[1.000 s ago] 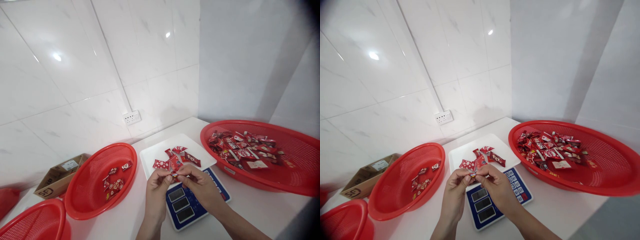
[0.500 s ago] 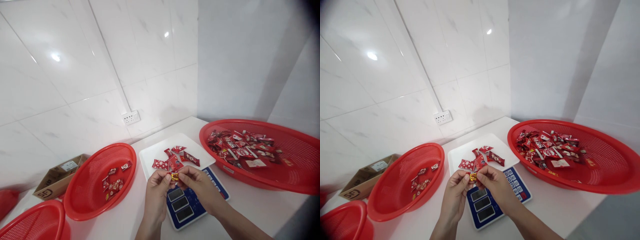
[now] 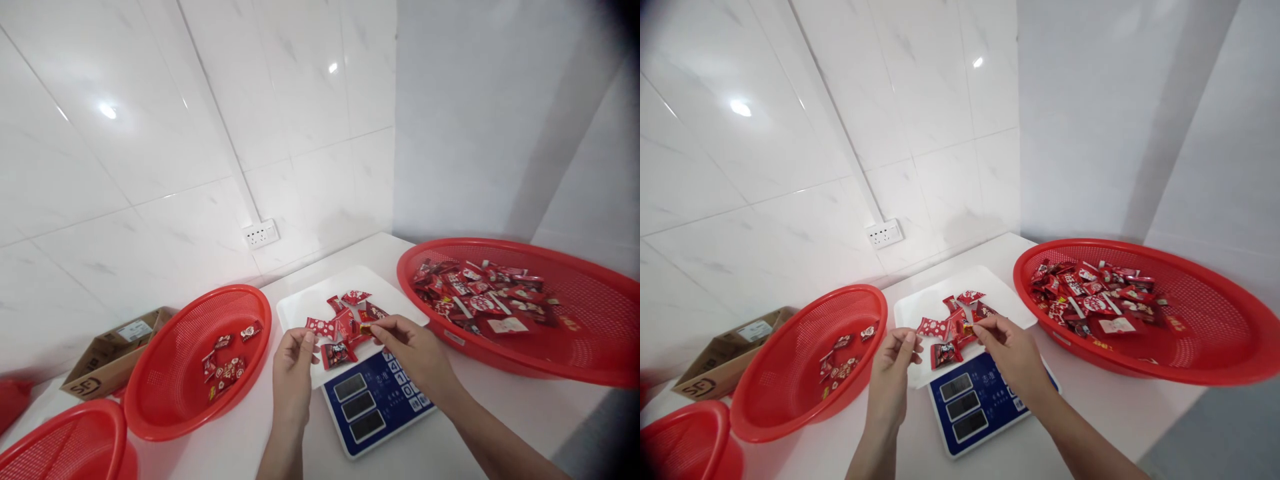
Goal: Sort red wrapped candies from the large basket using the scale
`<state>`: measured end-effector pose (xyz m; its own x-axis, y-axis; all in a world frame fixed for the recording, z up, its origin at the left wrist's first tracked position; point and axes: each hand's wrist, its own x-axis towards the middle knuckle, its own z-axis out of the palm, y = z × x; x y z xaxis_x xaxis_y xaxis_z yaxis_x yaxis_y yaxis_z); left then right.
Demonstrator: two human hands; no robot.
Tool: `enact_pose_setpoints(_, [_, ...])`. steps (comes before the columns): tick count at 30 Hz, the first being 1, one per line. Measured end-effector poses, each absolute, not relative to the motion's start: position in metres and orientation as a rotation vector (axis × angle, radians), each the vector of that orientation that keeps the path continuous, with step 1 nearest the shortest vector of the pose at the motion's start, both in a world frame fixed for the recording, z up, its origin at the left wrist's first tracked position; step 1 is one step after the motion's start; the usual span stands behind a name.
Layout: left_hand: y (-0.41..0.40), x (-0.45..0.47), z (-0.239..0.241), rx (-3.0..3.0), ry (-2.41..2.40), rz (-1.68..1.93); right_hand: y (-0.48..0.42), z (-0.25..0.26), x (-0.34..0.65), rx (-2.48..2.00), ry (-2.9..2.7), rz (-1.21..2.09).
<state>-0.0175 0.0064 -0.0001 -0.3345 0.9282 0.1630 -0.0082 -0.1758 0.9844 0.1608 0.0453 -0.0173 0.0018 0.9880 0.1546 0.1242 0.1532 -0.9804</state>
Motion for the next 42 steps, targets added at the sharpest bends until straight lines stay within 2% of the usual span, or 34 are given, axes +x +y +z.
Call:
enact_pose_setpoints(4, [0.006,-0.023,0.001,1.49,1.572,1.422,0.054,-0.023,0.17,-1.339,-1.536,0.726])
enact_pose_setpoints(7, [0.005,-0.019,-0.003,1.897,1.554,1.205,0.057,-0.029,0.169,-1.404,-1.668,0.611])
enact_pose_setpoints(13, [0.005,-0.012,-0.006,2.314,1.488,0.877,0.056,-0.037,0.167,-1.238,-1.833,0.412])
enact_pose_setpoints(21, [0.008,-0.02,-0.013,2.317,1.6,0.931,0.056,-0.036,0.172,-1.144,-1.976,0.519])
enact_pose_setpoints(34, [0.005,-0.028,-0.001,2.147,1.688,0.98,0.053,-0.046,0.191,-1.105,-2.178,0.168])
enact_pose_setpoints(42, [-0.015,-0.05,0.006,2.092,1.912,0.97,0.038,-0.043,0.199,-0.94,-1.896,0.286])
